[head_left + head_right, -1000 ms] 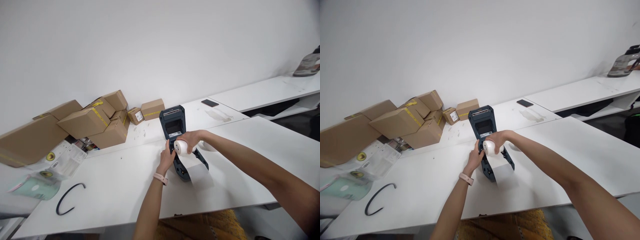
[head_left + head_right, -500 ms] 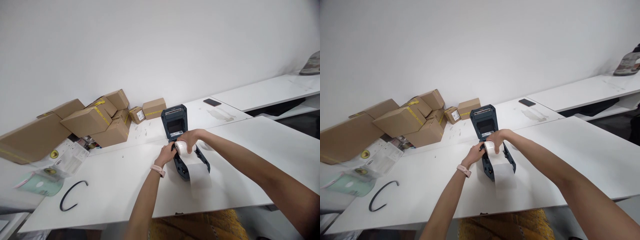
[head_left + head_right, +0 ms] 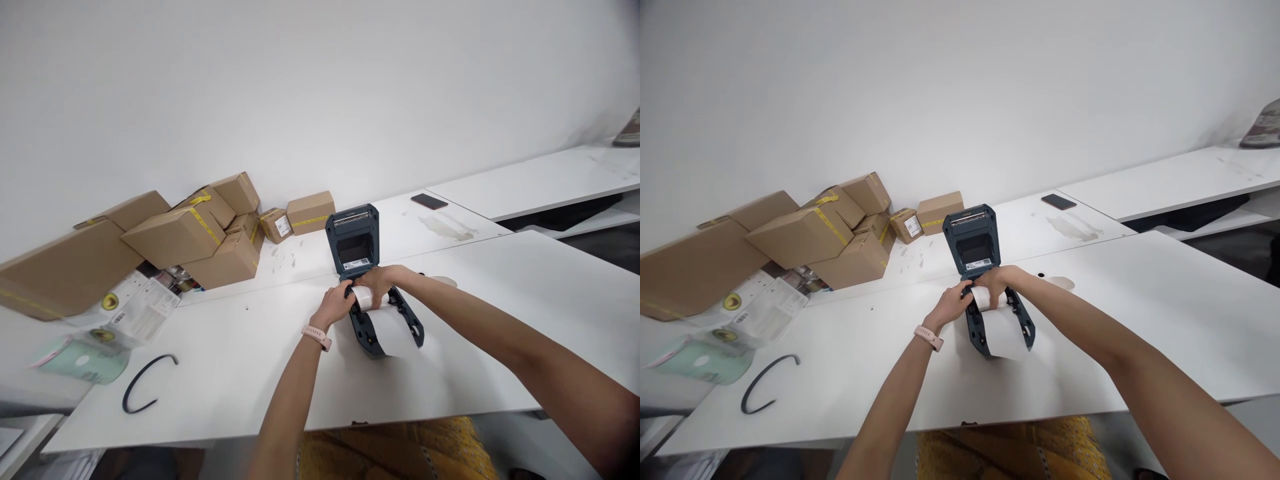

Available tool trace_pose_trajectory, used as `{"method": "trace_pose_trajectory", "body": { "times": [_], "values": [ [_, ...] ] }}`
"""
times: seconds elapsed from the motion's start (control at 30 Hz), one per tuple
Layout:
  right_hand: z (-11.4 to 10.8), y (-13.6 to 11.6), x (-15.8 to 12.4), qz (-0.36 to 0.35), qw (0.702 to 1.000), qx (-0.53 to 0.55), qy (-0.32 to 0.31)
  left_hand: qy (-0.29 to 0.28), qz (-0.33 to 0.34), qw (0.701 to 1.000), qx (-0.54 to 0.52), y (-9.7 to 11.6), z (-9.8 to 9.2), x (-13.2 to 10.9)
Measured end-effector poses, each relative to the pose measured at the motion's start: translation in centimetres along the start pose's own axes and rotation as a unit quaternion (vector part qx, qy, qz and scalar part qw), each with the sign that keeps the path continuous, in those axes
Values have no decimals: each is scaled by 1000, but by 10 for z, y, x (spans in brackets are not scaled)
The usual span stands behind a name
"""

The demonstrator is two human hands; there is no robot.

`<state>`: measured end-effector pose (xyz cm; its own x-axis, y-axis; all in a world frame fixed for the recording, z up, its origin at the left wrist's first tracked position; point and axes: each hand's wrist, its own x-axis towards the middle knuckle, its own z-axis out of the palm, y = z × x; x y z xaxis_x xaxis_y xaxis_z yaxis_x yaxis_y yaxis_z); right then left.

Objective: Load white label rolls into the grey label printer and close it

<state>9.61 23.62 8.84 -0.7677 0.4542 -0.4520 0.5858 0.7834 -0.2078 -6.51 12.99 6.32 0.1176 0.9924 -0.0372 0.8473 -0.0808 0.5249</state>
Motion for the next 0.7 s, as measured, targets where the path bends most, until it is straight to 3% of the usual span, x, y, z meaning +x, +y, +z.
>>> {"method": "trace_pose_trajectory", "body": {
  "times": [0.3,0.37,0.43,0.5,0.6,0.7],
  "values": [
    [-5,1,-1,-23,1000,19,-7,8,8,1000,-19,1,-1,-5],
    [-5,4,-18,-25,998,43,25,8,8,1000,-20,1,-1,-5],
    [3,9,-50,-47,989,100,96,10,8,1000,-21,1,-1,-5],
    [24,8,-91,-92,967,160,174,13,9,1000,-22,0,0,-5],
    [76,-11,-142,-111,954,146,238,13,10,999,-28,0,2,-5],
    [122,-43,-154,-83,935,85,334,15,7,999,-34,1,4,-4]
  ]
}}
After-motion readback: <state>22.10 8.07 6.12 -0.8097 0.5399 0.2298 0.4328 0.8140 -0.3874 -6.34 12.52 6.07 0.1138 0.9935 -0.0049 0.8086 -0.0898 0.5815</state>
